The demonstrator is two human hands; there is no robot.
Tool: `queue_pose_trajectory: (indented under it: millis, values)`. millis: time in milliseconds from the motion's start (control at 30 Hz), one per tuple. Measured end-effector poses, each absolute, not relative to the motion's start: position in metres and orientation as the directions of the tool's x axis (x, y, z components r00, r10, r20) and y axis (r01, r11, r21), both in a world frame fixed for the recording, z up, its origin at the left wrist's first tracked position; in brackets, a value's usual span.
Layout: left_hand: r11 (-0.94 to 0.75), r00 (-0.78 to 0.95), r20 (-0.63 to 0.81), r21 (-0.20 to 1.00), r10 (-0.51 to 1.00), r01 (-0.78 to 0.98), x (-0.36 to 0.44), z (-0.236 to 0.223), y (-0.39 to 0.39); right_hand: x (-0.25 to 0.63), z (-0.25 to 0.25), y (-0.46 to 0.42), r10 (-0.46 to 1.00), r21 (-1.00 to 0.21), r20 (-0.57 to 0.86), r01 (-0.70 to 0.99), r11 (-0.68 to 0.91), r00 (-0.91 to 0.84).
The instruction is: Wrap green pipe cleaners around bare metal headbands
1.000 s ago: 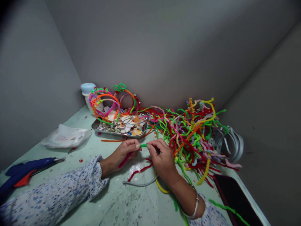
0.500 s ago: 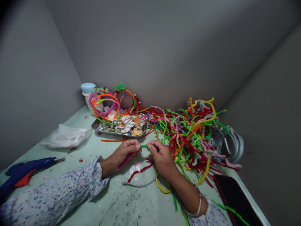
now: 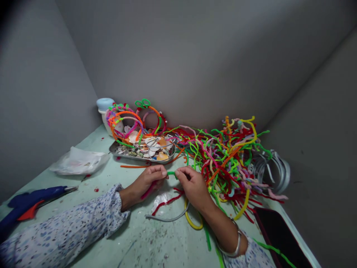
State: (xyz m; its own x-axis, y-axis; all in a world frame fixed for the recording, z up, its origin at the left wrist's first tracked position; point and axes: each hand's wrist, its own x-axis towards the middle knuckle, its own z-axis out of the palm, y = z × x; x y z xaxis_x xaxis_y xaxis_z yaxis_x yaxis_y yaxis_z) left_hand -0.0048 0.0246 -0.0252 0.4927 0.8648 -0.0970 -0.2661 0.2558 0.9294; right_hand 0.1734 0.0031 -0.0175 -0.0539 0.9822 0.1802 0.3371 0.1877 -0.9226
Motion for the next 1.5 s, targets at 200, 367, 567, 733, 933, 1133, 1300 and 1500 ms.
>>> queue_pose_trajectory:
  millis: [200,367,567,733,933,1133,1300,1500]
  values:
    - [0.258,0.499,-0.097,0.929,0.861,-0.265,-0.005,-0.025,0.025,0.176,-0.015,0.005,0.989,-0.968,0.026,0.244,0.061,-0.145]
    - [0.235,0.508,-0.076,0.938,0.858,-0.255,-0.006,-0.025,0.024,0.180,-0.019,0.006,0.977,-0.985,-0.032,0.172,0.005,-0.212]
    - [0.231,0.514,-0.067,0.937,0.855,-0.263,-0.005,-0.026,0.024,0.181,-0.024,0.007,0.977,-0.996,-0.044,0.080,-0.028,-0.208]
    - [0.244,0.519,-0.073,0.932,0.852,-0.269,-0.005,-0.028,0.025,0.181,-0.027,0.008,0.978,-0.997,-0.069,0.029,-0.065,-0.196]
    - [0.250,0.526,-0.071,0.928,0.847,-0.277,-0.005,-0.028,0.025,0.180,-0.026,0.008,0.967,-0.985,-0.125,-0.085,-0.147,-0.223]
    - [0.250,0.534,-0.073,0.931,0.842,-0.267,-0.005,-0.029,0.025,0.179,-0.024,0.008,0.958,-0.966,-0.153,-0.167,-0.197,-0.241]
    - [0.241,0.536,-0.071,0.937,0.841,-0.254,-0.006,-0.029,0.025,0.179,-0.023,0.008,0.955,-0.957,-0.175,-0.187,-0.222,-0.239]
    - [0.270,0.545,-0.062,0.912,0.836,-0.311,-0.006,-0.030,0.024,0.180,-0.022,0.005,0.968,-0.990,-0.113,-0.062,-0.130,-0.225]
